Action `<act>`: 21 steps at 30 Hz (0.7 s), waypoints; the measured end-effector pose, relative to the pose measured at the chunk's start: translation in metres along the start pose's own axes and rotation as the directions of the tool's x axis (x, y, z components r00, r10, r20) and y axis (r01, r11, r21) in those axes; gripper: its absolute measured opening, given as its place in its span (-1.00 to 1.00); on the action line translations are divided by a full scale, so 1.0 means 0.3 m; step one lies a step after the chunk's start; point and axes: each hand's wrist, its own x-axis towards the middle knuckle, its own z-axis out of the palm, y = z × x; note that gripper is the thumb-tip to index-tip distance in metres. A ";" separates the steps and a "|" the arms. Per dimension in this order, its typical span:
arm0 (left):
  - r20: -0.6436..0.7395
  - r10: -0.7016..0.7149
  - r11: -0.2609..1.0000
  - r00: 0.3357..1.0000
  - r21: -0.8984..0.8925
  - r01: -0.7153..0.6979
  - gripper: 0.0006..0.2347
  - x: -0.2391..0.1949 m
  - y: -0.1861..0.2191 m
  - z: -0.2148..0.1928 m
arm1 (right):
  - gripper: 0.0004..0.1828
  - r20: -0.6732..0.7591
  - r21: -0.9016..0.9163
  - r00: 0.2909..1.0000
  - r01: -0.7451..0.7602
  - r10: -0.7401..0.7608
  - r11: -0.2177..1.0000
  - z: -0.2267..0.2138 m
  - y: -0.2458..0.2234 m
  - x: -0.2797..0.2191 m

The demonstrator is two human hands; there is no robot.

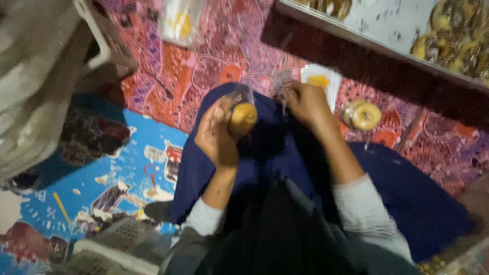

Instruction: The person sits on a patterned mat and repeatedly picks donuts from a metal tray, places them into clear plastic bags, and sets the filled bags into a white plastic basket. The person handles the donuts and bags by hand.

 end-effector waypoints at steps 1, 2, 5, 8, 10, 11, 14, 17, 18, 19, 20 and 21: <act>-0.057 -0.013 0.998 0.998 -0.065 0.009 -0.86 0.023 -0.005 0.025 | -0.57 0.092 0.362 0.986 0.100 -0.142 0.927 0.027 0.022 0.006; 0.026 0.066 0.990 0.997 0.120 -0.069 -0.86 -0.004 -0.002 0.023 | -0.43 0.165 0.686 0.946 0.094 -0.280 0.722 0.107 0.060 -0.058; 0.143 0.137 0.870 0.980 0.456 -0.188 -0.80 -0.058 0.001 -0.002 | -0.51 0.044 0.838 0.929 0.166 -0.368 0.519 0.266 0.160 -0.126; -0.051 -0.132 0.927 0.990 0.348 0.141 -0.73 0.011 -0.002 -0.036 | -0.54 0.037 0.895 0.931 0.131 -0.363 0.427 0.305 0.156 -0.107; 0.042 -0.574 0.816 0.818 0.113 0.567 -0.69 0.042 -0.013 -0.074 | -0.55 0.104 0.928 0.946 0.019 -0.308 0.373 0.292 0.128 -0.096; 0.058 -0.522 0.840 0.851 0.209 0.501 -0.73 0.038 -0.024 -0.091 | -0.56 0.131 0.920 0.961 -0.026 -0.244 0.390 0.284 0.115 -0.095; 0.132 -0.277 0.899 0.952 0.385 0.208 -0.82 0.021 -0.074 -0.103 | -0.66 -0.244 0.653 0.948 0.317 -0.205 0.689 0.260 0.093 -0.092; 0.106 -0.001 0.950 0.994 0.310 -0.033 -0.86 -0.026 -0.097 -0.097 | -0.79 -0.553 0.434 0.803 0.507 -0.224 0.745 0.295 0.104 -0.093; 0.048 -0.015 0.972 0.999 0.237 0.003 -0.87 -0.036 -0.094 -0.096 | -0.79 -0.619 0.426 0.758 0.544 -0.205 0.723 0.315 0.113 -0.085; -0.010 -0.035 0.986 0.999 0.160 0.036 -0.87 -0.047 -0.082 -0.100 | -0.79 -0.596 0.393 0.765 0.542 -0.244 0.743 0.340 0.125 -0.090; 0.022 -0.026 0.944 0.999 0.331 0.017 -0.87 -0.045 -0.075 -0.096 | -0.79 -0.578 0.350 0.766 0.545 -0.282 0.762 0.362 0.139 -0.080; 0.054 -0.020 0.871 0.998 0.491 -0.009 -0.87 -0.041 -0.063 -0.101 | -0.79 -0.558 0.306 0.766 0.547 -0.319 0.779 0.387 0.158 -0.069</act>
